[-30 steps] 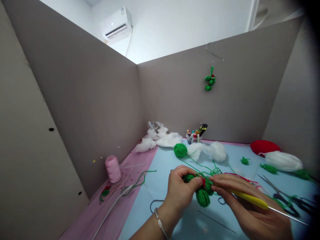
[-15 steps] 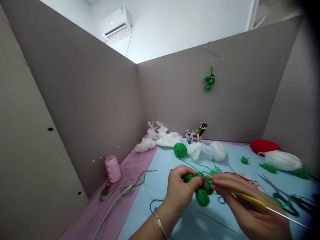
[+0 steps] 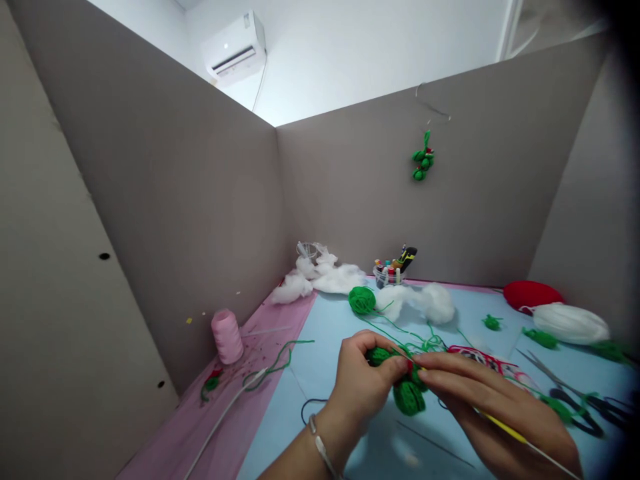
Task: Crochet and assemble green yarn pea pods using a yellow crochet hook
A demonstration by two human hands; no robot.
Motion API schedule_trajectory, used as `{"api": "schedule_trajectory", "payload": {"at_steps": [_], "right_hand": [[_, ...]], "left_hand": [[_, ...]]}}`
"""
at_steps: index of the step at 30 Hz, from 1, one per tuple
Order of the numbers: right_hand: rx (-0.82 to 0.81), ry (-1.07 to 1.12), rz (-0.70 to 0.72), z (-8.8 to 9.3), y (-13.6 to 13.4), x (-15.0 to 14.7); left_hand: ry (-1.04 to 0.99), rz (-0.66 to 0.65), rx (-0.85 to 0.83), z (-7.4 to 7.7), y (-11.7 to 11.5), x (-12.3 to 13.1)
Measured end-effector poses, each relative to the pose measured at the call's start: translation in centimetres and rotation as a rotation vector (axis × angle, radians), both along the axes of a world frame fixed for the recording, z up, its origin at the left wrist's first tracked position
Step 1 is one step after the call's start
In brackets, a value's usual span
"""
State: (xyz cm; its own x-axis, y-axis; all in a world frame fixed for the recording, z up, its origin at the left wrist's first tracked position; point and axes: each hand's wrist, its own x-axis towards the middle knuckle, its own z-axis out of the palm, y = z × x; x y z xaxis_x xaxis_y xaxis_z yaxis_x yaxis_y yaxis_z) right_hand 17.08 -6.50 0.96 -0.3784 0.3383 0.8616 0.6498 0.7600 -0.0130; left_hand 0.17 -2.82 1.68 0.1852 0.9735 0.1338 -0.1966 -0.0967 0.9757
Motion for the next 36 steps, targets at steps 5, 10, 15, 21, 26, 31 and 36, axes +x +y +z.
{"api": "schedule_trajectory", "payload": {"at_steps": [5,10,15,21,26,31,36], "right_hand": [[-0.028,0.021,-0.030,-0.7,0.1,0.0],[-0.132,0.287,-0.089,-1.4,-0.1,-0.7],[-0.145,0.336,-0.093,-1.6,0.1,-0.7],[-0.061,0.064,-0.023,-1.5,-0.2,0.4],[0.006,-0.070,-0.041,-1.6,-0.1,0.9],[0.020,-0.067,-0.088,-2.4,1.2,1.7],[-0.025,-0.004,-0.094,-2.2,0.8,1.1]], "left_hand": [[-0.004,-0.012,-0.043,0.1,0.0,0.0],[-0.027,-0.003,-0.060,0.1,-0.1,0.0],[-0.016,0.008,-0.064,0.0,0.0,0.0],[-0.010,0.046,-0.094,0.1,0.0,0.0],[0.167,0.207,-0.014,0.2,-0.1,0.1],[0.245,0.248,0.086,0.3,-0.1,0.0],[0.218,0.214,0.097,0.6,-0.2,0.0]]}}
